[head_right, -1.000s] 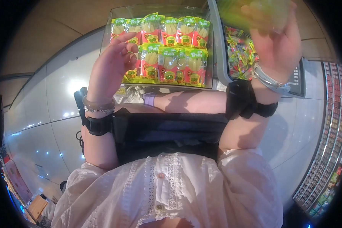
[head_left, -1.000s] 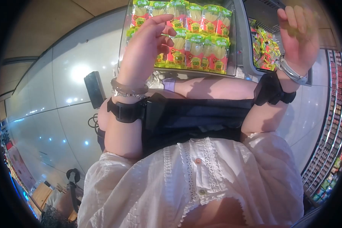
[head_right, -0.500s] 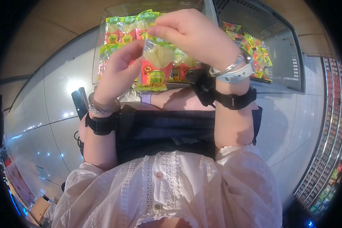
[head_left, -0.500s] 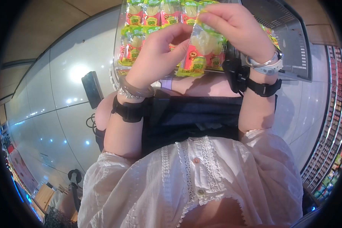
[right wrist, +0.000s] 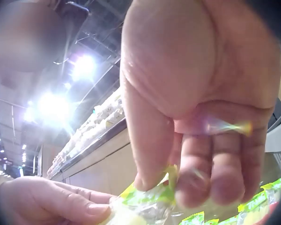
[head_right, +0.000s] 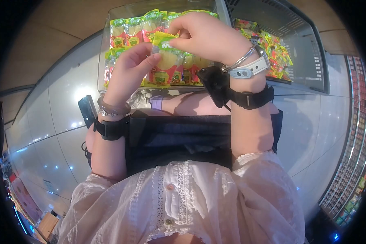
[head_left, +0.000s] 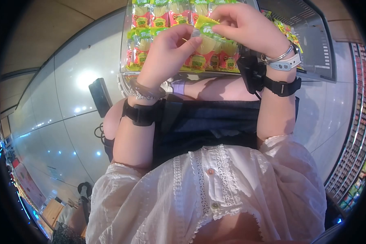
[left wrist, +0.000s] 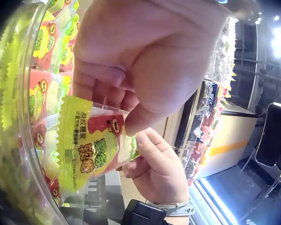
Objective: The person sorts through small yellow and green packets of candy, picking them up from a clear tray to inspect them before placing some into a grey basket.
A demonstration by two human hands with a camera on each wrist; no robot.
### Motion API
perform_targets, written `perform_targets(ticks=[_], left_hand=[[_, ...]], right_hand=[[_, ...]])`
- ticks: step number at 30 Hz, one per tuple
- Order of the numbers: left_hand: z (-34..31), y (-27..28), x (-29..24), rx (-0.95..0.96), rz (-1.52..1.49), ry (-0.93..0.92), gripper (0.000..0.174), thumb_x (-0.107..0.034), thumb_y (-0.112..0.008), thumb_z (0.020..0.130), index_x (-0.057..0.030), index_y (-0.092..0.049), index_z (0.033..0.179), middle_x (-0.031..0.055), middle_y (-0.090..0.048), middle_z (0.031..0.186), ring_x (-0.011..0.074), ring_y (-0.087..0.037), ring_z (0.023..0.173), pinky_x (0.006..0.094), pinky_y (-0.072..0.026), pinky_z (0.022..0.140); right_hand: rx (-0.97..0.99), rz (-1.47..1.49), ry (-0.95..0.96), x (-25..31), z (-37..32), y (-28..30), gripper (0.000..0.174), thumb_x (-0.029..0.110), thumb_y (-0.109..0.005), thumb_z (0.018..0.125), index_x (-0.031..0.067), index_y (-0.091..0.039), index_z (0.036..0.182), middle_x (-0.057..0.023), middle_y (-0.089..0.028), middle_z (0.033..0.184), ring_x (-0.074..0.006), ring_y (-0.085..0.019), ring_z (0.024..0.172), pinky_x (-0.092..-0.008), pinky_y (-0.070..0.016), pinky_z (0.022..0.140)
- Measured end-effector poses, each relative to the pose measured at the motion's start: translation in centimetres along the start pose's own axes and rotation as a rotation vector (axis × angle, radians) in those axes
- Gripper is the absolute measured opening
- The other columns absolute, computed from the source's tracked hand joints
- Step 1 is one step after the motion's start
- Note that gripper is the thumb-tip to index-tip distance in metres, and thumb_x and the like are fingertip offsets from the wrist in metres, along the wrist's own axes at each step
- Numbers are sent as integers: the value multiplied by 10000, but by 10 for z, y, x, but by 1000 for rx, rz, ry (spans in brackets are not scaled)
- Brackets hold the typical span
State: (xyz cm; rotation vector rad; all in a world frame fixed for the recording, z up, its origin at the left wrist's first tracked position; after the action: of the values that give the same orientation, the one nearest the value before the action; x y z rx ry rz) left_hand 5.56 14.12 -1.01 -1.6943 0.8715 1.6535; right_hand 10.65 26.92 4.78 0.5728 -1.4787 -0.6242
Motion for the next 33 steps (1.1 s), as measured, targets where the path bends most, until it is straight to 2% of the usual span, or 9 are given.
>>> perform_targets(ticks=[7, 12, 13, 14, 17, 19, 28, 30, 33], left_hand=[[5, -3, 4, 39, 70, 44, 174, -138, -572, 806, -1, -555, 912, 10, -568, 712, 56, -525, 616, 201, -429, 540], [12, -21, 21, -52, 218, 40, 355, -61, -616, 729, -25, -413, 1018, 97, -567, 775, 155, -582, 622, 276, -463, 500], [12, -22, 21, -101, 306, -10, 417, -40, -627, 691, -42, -373, 1022, 134, -562, 835, 221, -579, 615, 306, -469, 532], [12, -23, 22, -100, 307, -12, 417, -40, -627, 691, -42, -373, 1022, 134, -562, 835, 221, -579, 615, 306, -469, 532], [10, -29, 11, -86, 479, -183, 321, -3, -626, 697, -44, -416, 935, 92, -515, 902, 179, -578, 646, 265, -472, 553], [7, -34, -1, -65, 745, -379, 294, -3, -644, 648, -52, -500, 900, 93, -504, 917, 249, -556, 782, 315, -472, 633], [7, -41, 1, 8, 890, -357, 421, -63, -670, 610, -107, -574, 1017, 89, -509, 922, 275, -509, 869, 348, -437, 738], [7, -41, 2, 20, 903, -348, 428, -79, -678, 606, -107, -573, 1020, 89, -509, 922, 274, -503, 873, 354, -431, 744], [8, -43, 4, 32, 943, -342, 445, -120, -692, 598, -113, -572, 1026, 85, -510, 925, 271, -492, 884, 365, -414, 756]], right_hand=[[34, -21, 59, 1, -3, 4, 245, 3, -504, 717, 38, -536, 957, -84, -543, 660, -168, -506, 585, -280, -403, 554], [-19, -358, -77, -29, 2, -9, 243, -14, -468, 727, 63, -536, 947, -148, -589, 816, -299, -564, 786, -359, -441, 669], [-22, -358, -77, -36, 2, -14, 243, -14, -468, 727, 63, -536, 947, -148, -589, 816, -299, -564, 786, -359, -441, 669], [-31, -424, -77, -43, 1, -18, 231, 1, -465, 741, 68, -534, 951, -154, -577, 822, -294, -560, 792, -348, -439, 678], [-21, -474, -113, -47, 2, -19, 224, 11, -463, 748, 69, -527, 955, -169, -567, 852, -317, -544, 828, -361, -433, 706], [4, -454, -148, -46, 2, -20, 228, 6, -463, 742, 64, -523, 954, -178, -569, 878, -344, -531, 858, -387, -429, 725], [29, -528, -171, -38, 1, -18, 324, -4, -447, 750, 76, -501, 1059, -198, -562, 937, -339, -530, 904, -379, -430, 759], [147, -544, -319, -40, -2, -21, 322, -9, -441, 751, 62, -503, 1059, -198, -568, 920, -341, -538, 884, -379, -435, 747], [85, -560, -213, -51, -2, -20, 326, -12, -435, 749, 54, -506, 1059, -202, -572, 899, -344, -550, 850, -383, -440, 729]])
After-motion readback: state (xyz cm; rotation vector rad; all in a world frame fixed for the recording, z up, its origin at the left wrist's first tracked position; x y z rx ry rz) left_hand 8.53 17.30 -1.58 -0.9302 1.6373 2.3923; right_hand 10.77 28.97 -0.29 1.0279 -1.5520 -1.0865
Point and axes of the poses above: each hand's wrist, its own z-axis towards the middle knuckle, its own y-axis out of the back of the hand, x = y × z, the point moved 6 cm from there along z, towards the middle knuckle
